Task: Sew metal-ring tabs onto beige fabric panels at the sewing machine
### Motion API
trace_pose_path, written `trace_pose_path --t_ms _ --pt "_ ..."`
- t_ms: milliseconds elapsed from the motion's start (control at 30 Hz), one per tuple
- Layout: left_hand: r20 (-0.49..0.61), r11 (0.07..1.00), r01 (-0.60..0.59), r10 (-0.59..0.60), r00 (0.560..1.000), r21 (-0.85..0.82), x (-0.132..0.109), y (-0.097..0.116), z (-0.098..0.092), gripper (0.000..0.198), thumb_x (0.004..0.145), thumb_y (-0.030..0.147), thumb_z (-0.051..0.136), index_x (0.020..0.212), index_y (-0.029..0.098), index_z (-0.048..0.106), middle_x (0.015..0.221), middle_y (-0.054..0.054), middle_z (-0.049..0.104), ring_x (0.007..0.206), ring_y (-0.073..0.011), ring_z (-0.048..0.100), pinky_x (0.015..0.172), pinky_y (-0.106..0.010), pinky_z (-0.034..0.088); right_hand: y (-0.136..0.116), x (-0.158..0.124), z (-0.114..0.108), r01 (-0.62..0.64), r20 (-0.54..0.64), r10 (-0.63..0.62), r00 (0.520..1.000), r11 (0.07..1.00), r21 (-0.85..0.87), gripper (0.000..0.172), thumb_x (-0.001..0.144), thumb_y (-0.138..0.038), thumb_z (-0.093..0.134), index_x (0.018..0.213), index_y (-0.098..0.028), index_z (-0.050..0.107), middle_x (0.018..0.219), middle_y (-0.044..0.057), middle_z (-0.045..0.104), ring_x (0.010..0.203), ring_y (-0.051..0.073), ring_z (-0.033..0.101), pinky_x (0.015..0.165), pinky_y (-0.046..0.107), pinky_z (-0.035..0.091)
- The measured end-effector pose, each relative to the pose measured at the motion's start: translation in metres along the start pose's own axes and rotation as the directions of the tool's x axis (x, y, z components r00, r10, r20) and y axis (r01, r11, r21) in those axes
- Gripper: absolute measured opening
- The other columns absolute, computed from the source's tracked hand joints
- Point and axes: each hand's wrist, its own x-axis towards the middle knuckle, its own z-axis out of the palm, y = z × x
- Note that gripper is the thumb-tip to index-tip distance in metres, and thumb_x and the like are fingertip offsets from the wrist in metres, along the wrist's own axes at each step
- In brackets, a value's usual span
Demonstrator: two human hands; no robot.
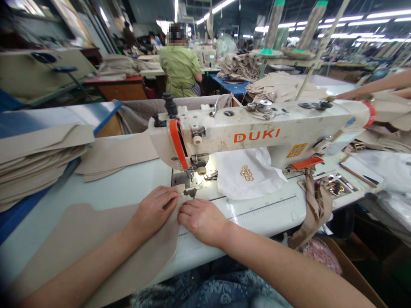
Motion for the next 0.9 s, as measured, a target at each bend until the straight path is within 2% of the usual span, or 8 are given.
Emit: trace_pose_path --t_ms 600,900 --pt "0.012 1.000 0.011 -0.010 1.000 -0.022 0.0014 -0.0003 0.0011 0.021 0.091 0.013 0.044 0.078 0.017 0.059 0.078 -0.005 0.067 0.075 -0.0174 0.059 0.072 -0.032 0.052 -0.0001 -0.0002 -0.0005 0.006 -0.013 -0.006 1.000 1.000 0.007 0.020 0.094 -0.016 0.046 0.087 -0.011 0.064 0.098 0.009 0.068 0.094 0.019 0.059 0.083 0.031 0.051" --pt "0.041 0.999 0.042 -0.041 0.998 -0.034 -0.0002 -0.0011 0.0020 0.021 0.091 0.014 0.043 0.078 0.017 0.060 0.078 -0.005 0.066 0.077 -0.0180 0.059 0.073 -0.033 0.052 -0.0006 0.0009 0.0004 -0.015 0.034 0.015 0.999 1.000 -0.008 0.018 0.093 -0.016 0.048 0.087 -0.012 0.064 0.100 0.009 0.067 0.097 0.019 0.057 0.086 0.031 0.050"
